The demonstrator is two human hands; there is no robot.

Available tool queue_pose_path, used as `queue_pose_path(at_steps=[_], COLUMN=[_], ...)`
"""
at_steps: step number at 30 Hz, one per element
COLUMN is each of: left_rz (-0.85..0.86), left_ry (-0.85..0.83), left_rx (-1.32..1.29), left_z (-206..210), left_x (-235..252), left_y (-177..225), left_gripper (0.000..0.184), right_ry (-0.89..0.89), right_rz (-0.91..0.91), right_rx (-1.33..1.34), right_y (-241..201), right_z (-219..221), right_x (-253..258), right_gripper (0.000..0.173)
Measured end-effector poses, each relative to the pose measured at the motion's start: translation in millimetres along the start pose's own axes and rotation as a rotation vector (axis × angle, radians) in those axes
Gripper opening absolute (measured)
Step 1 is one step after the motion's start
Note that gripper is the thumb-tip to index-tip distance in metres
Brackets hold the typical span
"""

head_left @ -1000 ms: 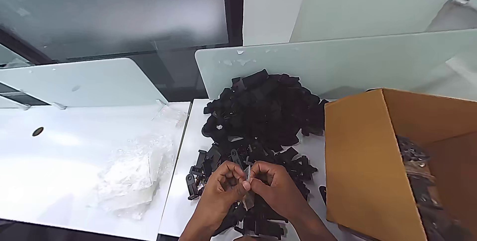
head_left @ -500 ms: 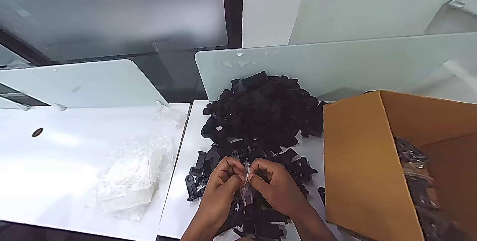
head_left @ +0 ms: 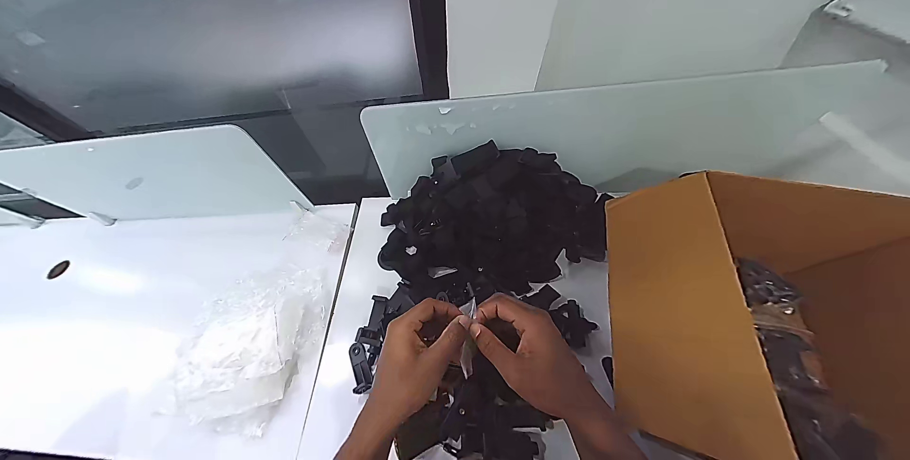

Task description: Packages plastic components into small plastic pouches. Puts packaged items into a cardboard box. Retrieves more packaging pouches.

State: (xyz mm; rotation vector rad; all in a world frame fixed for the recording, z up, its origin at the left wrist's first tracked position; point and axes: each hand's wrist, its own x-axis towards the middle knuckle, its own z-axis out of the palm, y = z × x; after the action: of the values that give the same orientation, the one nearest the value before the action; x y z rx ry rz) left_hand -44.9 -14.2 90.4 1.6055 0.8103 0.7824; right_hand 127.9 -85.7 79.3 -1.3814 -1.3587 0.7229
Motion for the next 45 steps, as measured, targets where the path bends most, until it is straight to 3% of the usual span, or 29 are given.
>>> queue_pose_path(at_steps=[6, 13, 20, 25, 32, 36, 39, 42, 45], left_rz=[-0.073, 0.143, 0.163, 0.237, 0.343, 0.431, 0.548, 0.613, 0.629], left_ry=[-0.215, -0.126, -0.175, -0.168, -0.064, -0.062, -0.104, -0.118, -0.122], left_rx=[-0.007, 0.656, 0.795, 0.731, 0.936, 1.013, 0.952, 0.901, 0.899], left_z=[-12, -1, 6, 14, 23, 32, 41, 46, 55], left_x=[13, 16, 23, 28, 42, 47, 51, 55, 59], left_y=[11, 17, 26, 27, 38, 39, 37, 37, 37], left_gripper=[0.011, 0.023, 0.018, 0.016, 0.025, 0.026, 0.026, 0.026, 0.023], right_ry=[-0.043, 0.103, 0.184, 0.234, 0.268, 0.139, 0.01, -0.038, -0.019], right_rz=[0.019, -0.024, -0.031, -0.006, -0.207, -0.018, 0.218, 0.312, 0.318], right_rx=[0.065, -0.29, -0.368, -0.432, -0.708, -0.837, -0.652, -0.527, -0.573], right_y=[3, -1, 3, -5, -10, -24, -33, -36, -36], right_z=[-2, 6, -5, -16, -31, -31, -42, -54, -56], right_x=[5, 3, -3, -8, -4, -6, -3, -4, -10], right_gripper=[0.013, 0.016, 0.015, 0.014, 0.02, 0.022, 0.024, 0.031, 0.032])
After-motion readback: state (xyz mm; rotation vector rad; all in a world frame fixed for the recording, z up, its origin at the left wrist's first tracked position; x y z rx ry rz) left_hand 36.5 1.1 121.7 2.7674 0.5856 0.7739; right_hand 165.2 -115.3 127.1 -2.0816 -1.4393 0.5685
